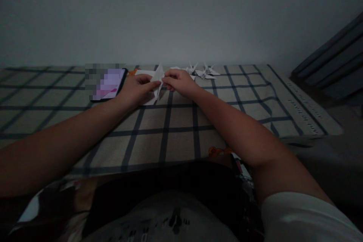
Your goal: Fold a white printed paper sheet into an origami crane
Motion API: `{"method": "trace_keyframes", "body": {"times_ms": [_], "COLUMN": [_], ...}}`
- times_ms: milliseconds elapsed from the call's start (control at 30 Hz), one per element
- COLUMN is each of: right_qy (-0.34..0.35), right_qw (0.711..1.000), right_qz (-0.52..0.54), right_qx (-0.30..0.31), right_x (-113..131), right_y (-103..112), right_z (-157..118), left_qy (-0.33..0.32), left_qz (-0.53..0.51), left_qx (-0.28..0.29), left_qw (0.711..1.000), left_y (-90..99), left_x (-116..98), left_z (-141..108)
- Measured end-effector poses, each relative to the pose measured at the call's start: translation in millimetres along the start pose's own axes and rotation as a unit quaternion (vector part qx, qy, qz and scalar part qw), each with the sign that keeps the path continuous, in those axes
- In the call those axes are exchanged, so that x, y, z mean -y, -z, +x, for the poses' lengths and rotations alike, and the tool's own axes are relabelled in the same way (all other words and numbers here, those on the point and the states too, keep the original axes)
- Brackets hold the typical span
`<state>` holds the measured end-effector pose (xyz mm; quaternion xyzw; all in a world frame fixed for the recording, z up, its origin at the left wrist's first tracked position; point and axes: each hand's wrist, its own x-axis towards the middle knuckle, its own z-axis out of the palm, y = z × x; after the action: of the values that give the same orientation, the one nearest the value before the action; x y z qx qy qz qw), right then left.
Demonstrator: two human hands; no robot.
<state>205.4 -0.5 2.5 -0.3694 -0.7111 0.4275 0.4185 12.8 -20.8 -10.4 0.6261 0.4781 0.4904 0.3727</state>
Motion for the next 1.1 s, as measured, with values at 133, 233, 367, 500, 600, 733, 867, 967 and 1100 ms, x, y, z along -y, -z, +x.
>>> {"method": "trace_keyframes", "body": {"times_ms": [133,233,367,500,600,733,867,967,1100], "right_qy": [0.001,-0.001,-0.002,0.002,0.004,0.011,0.001,0.006,0.015], "right_qw": [1.0,0.999,0.999,0.999,0.998,0.998,0.999,0.998,0.997], "right_qz": [0.026,0.011,-0.013,-0.038,-0.047,-0.05,-0.03,-0.036,-0.054], "right_qx": [0.011,0.033,0.041,0.035,0.032,0.032,0.04,0.053,0.047], "right_x": [-1.5,-2.3,-2.2,-1.7,-2.4,-4.3,-3.4,-1.7,-1.1], "right_y": [-0.8,-0.8,0.4,2.0,2.1,1.1,0.5,0.6,1.2], "right_z": [0.4,-0.5,-2.3,-3.0,-2.6,-1.3,-2.3,-3.8,-4.0], "left_qy": [0.004,0.002,0.011,0.027,0.043,0.044,0.018,0.0,-0.002], "left_qz": [-0.032,-0.07,-0.104,-0.132,-0.161,-0.157,-0.139,-0.127,-0.132], "left_qx": [-0.002,-0.004,-0.005,0.014,0.017,-0.001,-0.019,-0.031,-0.033], "left_qw": [0.999,0.998,0.995,0.991,0.986,0.987,0.99,0.991,0.991], "left_y": [0.4,-0.2,-1.7,-3.3,-4.4,-5.1,-4.6,-4.5,-5.5], "left_x": [-4.8,-5.8,-3.4,-0.2,2.3,2.9,-0.1,-1.6,-2.8], "left_z": [-1.4,-1.4,0.1,1.6,3.0,4.3,3.7,2.8,0.8]}}
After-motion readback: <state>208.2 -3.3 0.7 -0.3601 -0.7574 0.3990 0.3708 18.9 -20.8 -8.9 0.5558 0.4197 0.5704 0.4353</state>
